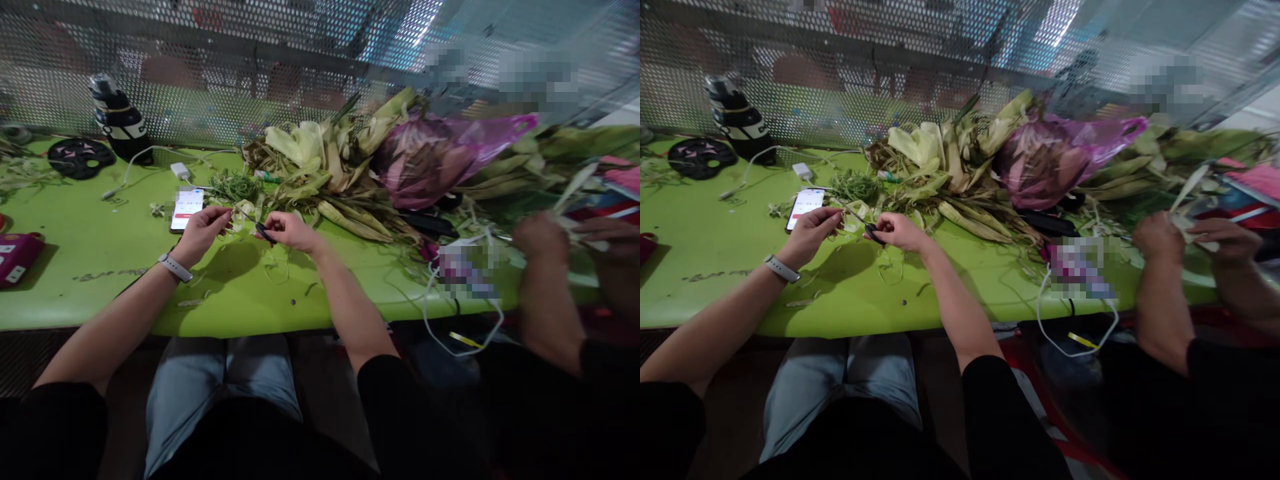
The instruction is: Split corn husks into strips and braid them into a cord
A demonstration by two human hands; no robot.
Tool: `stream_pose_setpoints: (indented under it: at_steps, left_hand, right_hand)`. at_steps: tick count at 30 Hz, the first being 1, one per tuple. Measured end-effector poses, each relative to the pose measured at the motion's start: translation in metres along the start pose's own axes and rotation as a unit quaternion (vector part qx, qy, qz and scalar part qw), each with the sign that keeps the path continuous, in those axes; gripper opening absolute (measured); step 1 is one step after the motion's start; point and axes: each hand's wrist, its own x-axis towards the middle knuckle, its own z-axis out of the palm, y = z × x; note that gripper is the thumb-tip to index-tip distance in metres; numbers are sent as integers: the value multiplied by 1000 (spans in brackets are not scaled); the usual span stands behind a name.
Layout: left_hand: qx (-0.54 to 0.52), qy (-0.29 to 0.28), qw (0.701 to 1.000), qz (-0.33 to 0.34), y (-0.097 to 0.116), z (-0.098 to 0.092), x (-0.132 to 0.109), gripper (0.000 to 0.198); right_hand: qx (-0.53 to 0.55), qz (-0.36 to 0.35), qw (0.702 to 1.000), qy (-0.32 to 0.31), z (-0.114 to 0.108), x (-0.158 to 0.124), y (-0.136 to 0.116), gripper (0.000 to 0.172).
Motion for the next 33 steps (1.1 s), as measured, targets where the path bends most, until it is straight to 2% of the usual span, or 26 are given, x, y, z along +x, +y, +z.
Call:
stream_pose_setpoints:
  at_steps: [6, 10, 12, 19, 25, 33]
  left_hand:
    - [-8, 6, 1000, 20, 1, -6, 4, 25]
    - [-10, 6, 1000, 24, 3, -14, 10, 28]
    - [-39, 3, 999, 18, 5, -17, 12, 30]
    - [-146, -20, 989, -11, 12, -14, 9, 29]
    - [-171, -25, 984, -31, 11, -13, 7, 17]
    - [-201, -43, 977, -56, 7, -12, 7, 12]
  right_hand:
    - [54, -23, 998, 18, -3, -3, -2, 45]
    - [55, -4, 996, -75, -13, -9, -6, 46]
    - [59, -6, 993, -101, -15, -9, -5, 47]
    - [72, -5, 992, -104, -14, -7, -2, 46]
    - [70, -8, 993, -100, -13, -7, -1, 45]
    - [66, -10, 989, -130, -12, -7, -3, 44]
